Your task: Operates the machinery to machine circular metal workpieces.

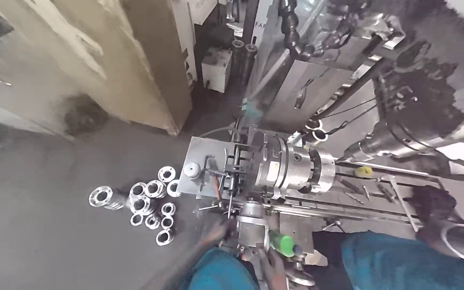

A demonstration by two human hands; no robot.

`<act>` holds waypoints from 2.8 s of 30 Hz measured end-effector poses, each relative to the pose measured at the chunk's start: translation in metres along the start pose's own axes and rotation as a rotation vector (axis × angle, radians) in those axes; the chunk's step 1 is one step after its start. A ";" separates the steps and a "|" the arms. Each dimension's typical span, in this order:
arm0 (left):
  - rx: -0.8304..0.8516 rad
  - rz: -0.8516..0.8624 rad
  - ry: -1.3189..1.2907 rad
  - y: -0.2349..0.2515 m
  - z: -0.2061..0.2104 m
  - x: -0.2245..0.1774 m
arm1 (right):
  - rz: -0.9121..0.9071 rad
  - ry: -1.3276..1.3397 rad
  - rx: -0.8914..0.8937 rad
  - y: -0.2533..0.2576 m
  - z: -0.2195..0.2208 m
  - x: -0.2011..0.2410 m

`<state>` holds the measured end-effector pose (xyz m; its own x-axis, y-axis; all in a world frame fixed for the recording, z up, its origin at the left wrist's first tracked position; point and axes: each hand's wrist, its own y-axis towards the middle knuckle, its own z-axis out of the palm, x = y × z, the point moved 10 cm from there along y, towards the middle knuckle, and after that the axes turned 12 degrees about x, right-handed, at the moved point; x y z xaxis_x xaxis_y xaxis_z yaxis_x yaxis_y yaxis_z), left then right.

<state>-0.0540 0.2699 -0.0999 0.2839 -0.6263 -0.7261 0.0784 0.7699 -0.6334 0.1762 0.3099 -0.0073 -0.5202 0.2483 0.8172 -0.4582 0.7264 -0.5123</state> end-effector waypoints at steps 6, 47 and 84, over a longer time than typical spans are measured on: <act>-0.148 0.032 -0.007 0.017 -0.015 -0.004 | 0.004 -0.028 -0.076 0.009 -0.004 0.008; -0.304 0.061 0.114 -0.052 -0.110 0.016 | 0.159 -0.082 0.179 0.054 0.080 0.029; -1.214 0.040 0.511 -0.041 -0.240 -0.083 | 0.281 -0.285 0.267 0.033 0.066 0.054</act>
<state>-0.3106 0.2608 -0.0773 -0.1462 -0.7875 -0.5988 -0.8997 0.3574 -0.2504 0.0855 0.3049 0.0032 -0.8100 0.1991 0.5516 -0.4211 0.4570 -0.7835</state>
